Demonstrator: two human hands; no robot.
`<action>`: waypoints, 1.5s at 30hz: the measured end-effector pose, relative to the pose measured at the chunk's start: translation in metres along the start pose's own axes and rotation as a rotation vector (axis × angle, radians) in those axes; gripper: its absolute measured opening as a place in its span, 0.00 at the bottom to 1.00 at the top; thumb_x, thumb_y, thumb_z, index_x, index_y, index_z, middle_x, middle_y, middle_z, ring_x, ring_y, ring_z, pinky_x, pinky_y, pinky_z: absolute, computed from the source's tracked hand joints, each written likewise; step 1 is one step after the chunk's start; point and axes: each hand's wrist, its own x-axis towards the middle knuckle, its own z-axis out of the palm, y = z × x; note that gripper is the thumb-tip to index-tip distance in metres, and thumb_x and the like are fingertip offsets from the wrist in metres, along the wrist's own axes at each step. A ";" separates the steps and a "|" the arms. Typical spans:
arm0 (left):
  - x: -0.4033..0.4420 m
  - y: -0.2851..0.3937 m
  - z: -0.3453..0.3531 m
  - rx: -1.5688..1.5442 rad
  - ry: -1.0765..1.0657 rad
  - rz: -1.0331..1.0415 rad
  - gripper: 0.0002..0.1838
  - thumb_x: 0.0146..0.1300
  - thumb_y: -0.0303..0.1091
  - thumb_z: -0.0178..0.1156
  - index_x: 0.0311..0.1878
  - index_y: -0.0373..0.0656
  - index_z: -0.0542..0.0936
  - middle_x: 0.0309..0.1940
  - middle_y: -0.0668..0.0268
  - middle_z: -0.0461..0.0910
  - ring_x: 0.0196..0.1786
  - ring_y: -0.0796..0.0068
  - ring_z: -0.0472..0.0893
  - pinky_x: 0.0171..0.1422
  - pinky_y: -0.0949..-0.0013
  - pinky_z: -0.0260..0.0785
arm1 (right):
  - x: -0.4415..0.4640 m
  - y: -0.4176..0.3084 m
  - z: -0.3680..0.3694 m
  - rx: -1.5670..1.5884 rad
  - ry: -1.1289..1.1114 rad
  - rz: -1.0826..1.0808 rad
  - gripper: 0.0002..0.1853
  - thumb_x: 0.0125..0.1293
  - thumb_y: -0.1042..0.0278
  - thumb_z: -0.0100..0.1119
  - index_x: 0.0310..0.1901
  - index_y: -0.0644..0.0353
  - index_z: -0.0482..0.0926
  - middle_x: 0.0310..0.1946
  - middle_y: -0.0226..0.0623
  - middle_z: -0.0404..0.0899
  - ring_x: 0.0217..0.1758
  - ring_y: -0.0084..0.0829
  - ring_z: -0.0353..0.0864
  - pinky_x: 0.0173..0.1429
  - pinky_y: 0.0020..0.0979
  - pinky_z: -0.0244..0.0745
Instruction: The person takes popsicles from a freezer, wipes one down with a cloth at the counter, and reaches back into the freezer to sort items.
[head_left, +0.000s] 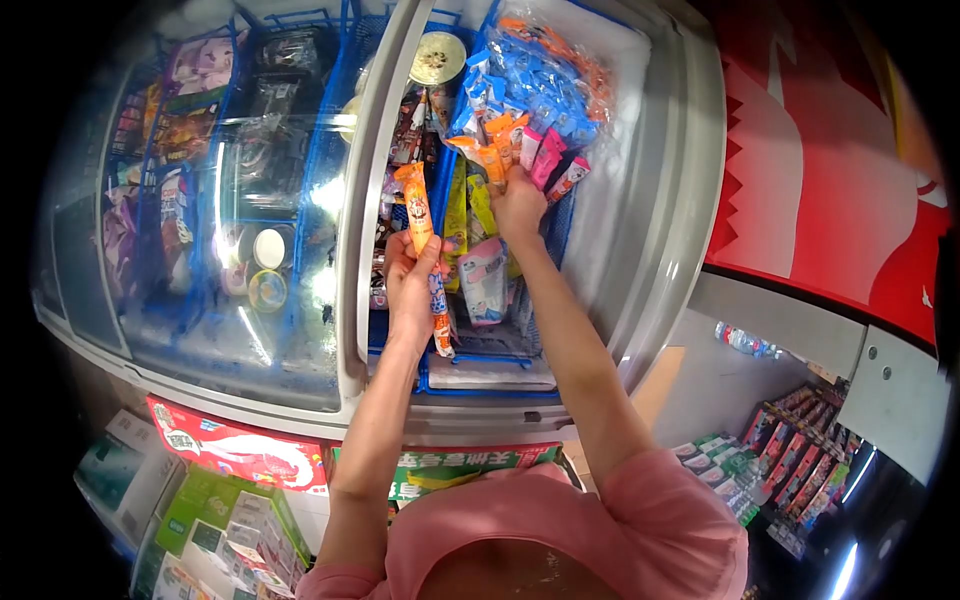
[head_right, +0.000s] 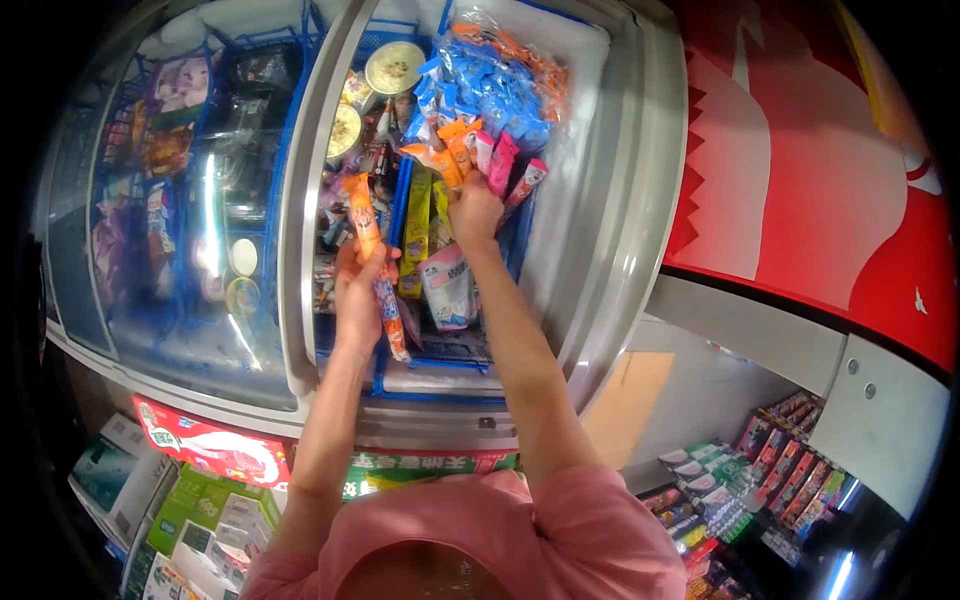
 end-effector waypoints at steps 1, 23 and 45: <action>0.001 0.001 0.002 -0.007 -0.001 -0.001 0.11 0.64 0.32 0.58 0.45 0.43 0.68 0.31 0.65 0.79 0.27 0.83 0.71 0.35 0.77 0.65 | -0.001 0.004 -0.007 -0.006 0.001 -0.004 0.17 0.49 0.62 0.68 0.35 0.60 0.71 0.23 0.47 0.79 0.30 0.51 0.80 0.36 0.47 0.73; -0.051 0.062 0.024 0.019 -0.348 0.160 0.15 0.63 0.29 0.59 0.51 0.40 0.71 0.38 0.64 0.80 0.32 0.83 0.74 0.39 0.79 0.66 | -0.031 -0.072 -0.251 1.141 -0.105 -0.124 0.08 0.58 0.74 0.65 0.34 0.66 0.76 0.24 0.31 0.78 0.20 0.14 0.72 0.23 0.17 0.66; -0.228 0.120 0.027 0.039 -0.684 0.122 0.18 0.55 0.28 0.65 0.49 0.34 0.76 0.37 0.65 0.81 0.35 0.81 0.79 0.41 0.77 0.71 | -0.201 -0.104 -0.367 1.369 -0.108 -0.229 0.11 0.63 0.66 0.60 0.39 0.66 0.75 0.25 0.31 0.77 0.19 0.16 0.72 0.26 0.18 0.66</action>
